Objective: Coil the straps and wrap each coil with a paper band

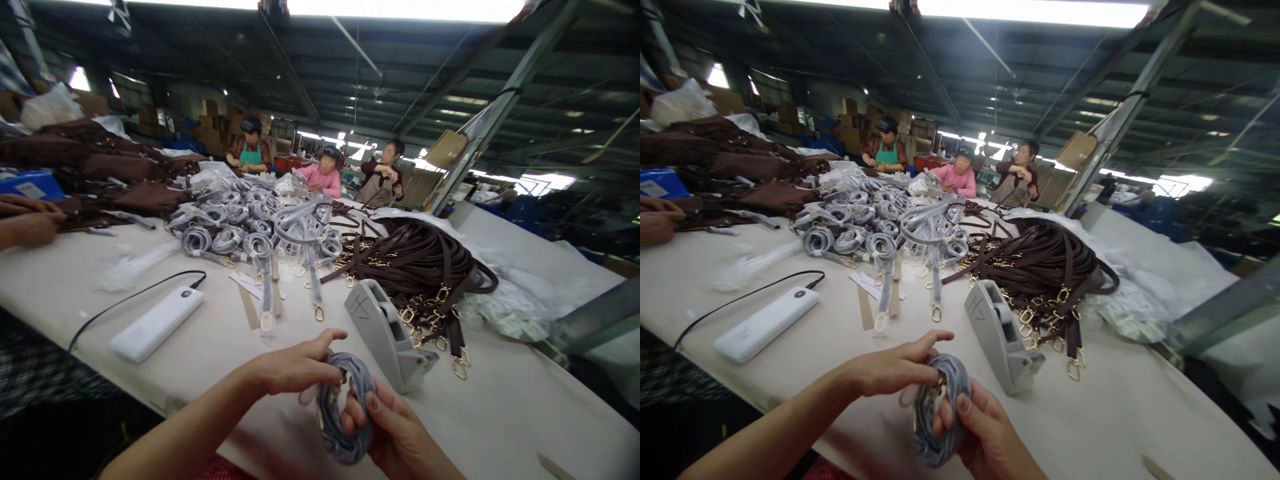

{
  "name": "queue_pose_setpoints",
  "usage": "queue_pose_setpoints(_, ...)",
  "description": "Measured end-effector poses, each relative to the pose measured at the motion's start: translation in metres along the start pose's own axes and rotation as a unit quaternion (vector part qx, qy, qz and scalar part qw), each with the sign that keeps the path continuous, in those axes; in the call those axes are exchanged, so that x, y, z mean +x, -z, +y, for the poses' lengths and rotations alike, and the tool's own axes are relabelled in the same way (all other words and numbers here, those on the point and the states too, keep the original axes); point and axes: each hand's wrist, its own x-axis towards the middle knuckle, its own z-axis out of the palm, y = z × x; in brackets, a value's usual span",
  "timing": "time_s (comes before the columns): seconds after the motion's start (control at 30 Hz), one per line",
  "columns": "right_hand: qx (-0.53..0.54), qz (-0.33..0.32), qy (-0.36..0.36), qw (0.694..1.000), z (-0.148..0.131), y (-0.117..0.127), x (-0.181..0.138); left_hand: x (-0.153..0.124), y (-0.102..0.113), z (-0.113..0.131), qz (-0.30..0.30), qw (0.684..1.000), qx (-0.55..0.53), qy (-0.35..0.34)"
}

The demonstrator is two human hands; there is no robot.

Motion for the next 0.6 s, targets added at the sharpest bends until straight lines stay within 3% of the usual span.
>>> queue_pose_setpoints(0.07,-0.021,-0.004,0.016,1.0,0.001,0.002,0.002,-0.005,0.003,0.003,0.063,0.996,0.028,-0.061)
queue_pose_setpoints(0.1,-0.037,-0.009,0.029,0.999,0.002,0.004,0.003,-0.009,0.004,0.005,0.128,0.985,0.056,-0.099)
queue_pose_setpoints(0.17,-0.101,-0.027,0.066,0.992,0.002,0.008,0.004,-0.019,0.002,0.008,0.263,0.946,0.118,-0.149)
queue_pose_setpoints(0.2,-0.149,-0.035,0.086,0.984,0.002,0.01,0.005,-0.024,0.0,0.009,0.3,0.931,0.136,-0.155)
queue_pose_setpoints(0.23,-0.206,-0.037,0.107,0.972,0.001,0.012,0.006,-0.029,-0.003,0.009,0.297,0.932,0.141,-0.154)
queue_pose_setpoints(0.37,-0.44,-0.042,0.157,0.883,0.0,0.019,0.013,-0.041,-0.02,-0.011,0.135,0.971,0.078,-0.179)
queue_pose_setpoints(0.5,-0.599,-0.077,0.193,0.774,0.019,0.04,0.037,-0.036,-0.039,-0.053,0.207,0.958,-0.059,-0.19)
queue_pose_setpoints(0.6,-0.663,-0.083,0.254,0.7,0.047,0.053,0.062,-0.026,-0.05,-0.083,0.253,0.917,-0.247,-0.184)
